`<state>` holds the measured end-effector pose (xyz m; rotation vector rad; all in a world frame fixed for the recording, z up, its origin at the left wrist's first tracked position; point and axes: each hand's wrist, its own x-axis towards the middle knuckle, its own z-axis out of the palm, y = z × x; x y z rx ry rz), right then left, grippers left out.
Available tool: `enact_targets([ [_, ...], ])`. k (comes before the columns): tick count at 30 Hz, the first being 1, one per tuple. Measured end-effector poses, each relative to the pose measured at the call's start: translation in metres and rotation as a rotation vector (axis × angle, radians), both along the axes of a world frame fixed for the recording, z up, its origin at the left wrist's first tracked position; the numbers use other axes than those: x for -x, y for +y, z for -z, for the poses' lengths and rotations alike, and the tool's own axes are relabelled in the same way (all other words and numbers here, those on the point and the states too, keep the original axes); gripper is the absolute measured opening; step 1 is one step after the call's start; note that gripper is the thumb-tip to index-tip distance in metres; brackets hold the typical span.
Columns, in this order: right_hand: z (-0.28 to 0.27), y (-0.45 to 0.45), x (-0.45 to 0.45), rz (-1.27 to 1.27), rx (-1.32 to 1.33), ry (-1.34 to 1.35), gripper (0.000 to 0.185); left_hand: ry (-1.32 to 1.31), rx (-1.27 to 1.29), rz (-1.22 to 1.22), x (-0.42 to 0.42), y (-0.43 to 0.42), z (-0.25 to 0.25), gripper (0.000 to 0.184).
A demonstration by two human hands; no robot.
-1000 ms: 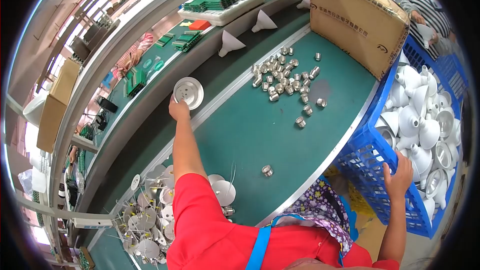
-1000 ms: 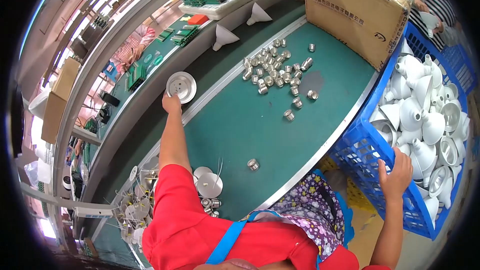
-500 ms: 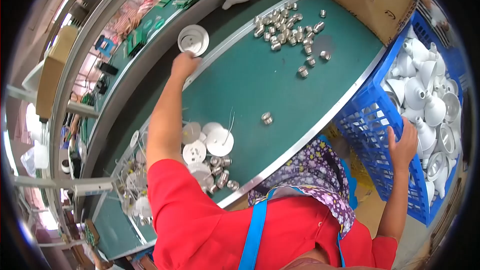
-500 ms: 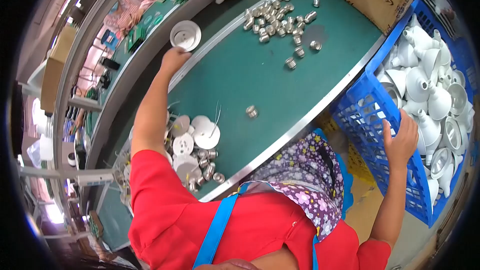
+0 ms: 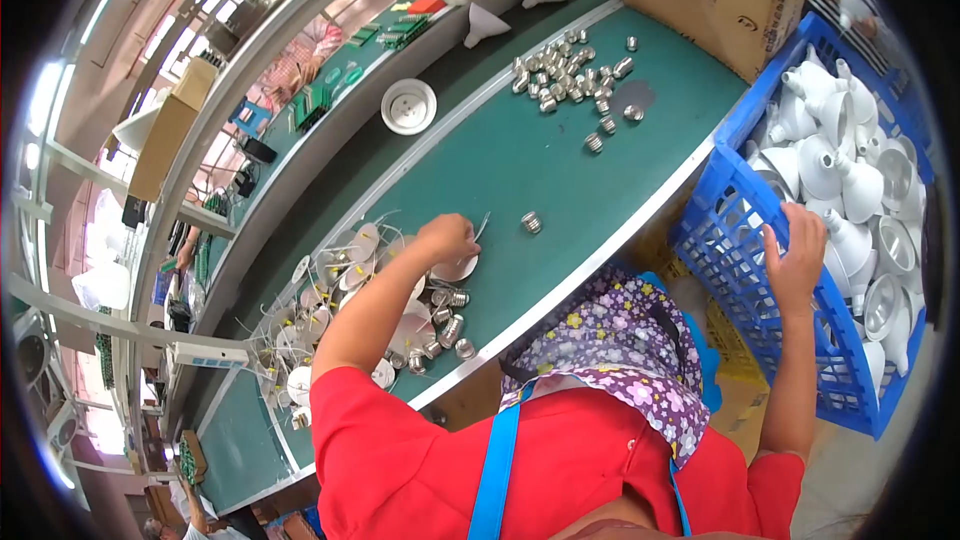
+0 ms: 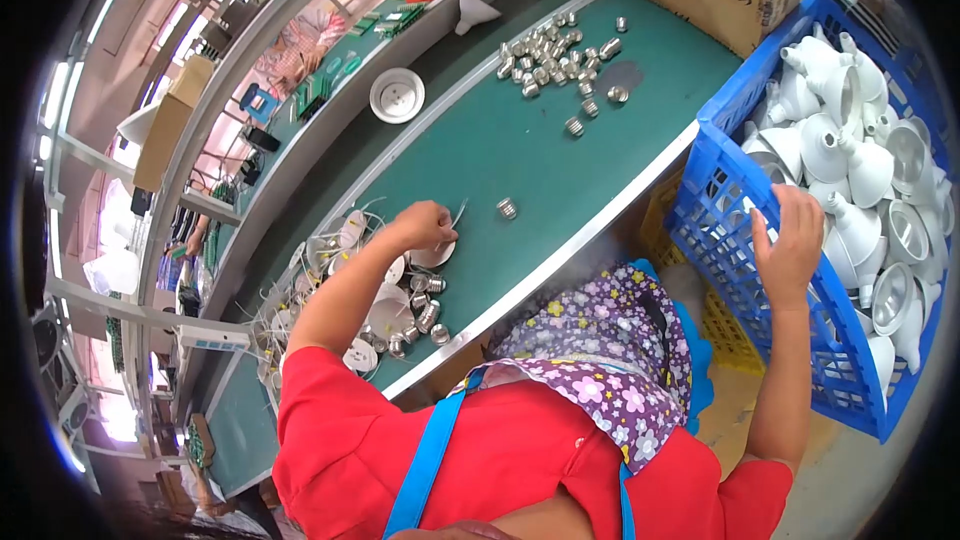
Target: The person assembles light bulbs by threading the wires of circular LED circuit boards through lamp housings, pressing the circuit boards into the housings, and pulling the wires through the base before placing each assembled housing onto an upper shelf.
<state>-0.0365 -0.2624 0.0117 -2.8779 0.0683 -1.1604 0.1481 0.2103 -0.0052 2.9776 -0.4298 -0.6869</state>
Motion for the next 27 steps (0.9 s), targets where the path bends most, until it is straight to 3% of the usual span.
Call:
enact_targets([
  [2, -0.008, 0.012, 0.004, -0.020, -0.050, -0.056, 0.034, -0.165, 0.099, 0.011, -0.010, -0.007, 0.003, 0.026],
  [4, -0.017, 0.035, 0.009, -0.057, -0.089, -0.102, 0.032, -0.233, 0.413, 0.022, -0.015, -0.029, -0.021, 0.021],
  [6, -0.011, 0.066, 0.013, -0.206, -0.720, 0.083, 0.024, -0.192, 0.716, 0.041, -0.006, -0.068, -0.053, 0.018],
  [9, -0.004, 0.101, 0.010, -0.531, -1.480, 0.379, 0.021, 0.083, 1.174, 0.136, 0.021, -0.133, -0.053, 0.010],
  [10, -0.005, 0.108, 0.009, -0.642, -1.668, 0.450, 0.021, 0.149, 1.202, 0.213, 0.038, -0.153, -0.058, 0.008],
  [12, -0.007, 0.113, 0.011, -0.736, -1.884, 0.509, 0.026, -0.048, 1.008, 0.582, 0.061, -0.179, -0.065, 0.003],
  [15, -0.002, 0.104, 0.020, -0.756, -1.768, 0.586, 0.041, -0.240, 1.050, 0.787, 0.083, -0.200, -0.054, 0.010],
  [18, -0.010, 0.100, 0.029, -0.640, -1.868, 0.565, 0.046, -0.285, 1.213, 0.802, 0.098, -0.209, -0.053, 0.012],
  [23, -0.005, 0.100, 0.037, -0.661, -2.166, 0.432, 0.048, -0.360, 1.223, 0.929, 0.113, -0.215, -0.048, 0.015],
  [26, 0.000, 0.094, 0.043, -0.751, -1.999, 0.300, 0.066, -0.305, 1.297, 0.991, 0.113, -0.221, -0.040, 0.016],
  [27, -0.001, 0.090, 0.047, -0.735, -1.972, 0.307, 0.084, -0.216, 1.234, 1.009, 0.109, -0.217, -0.036, 0.017],
])
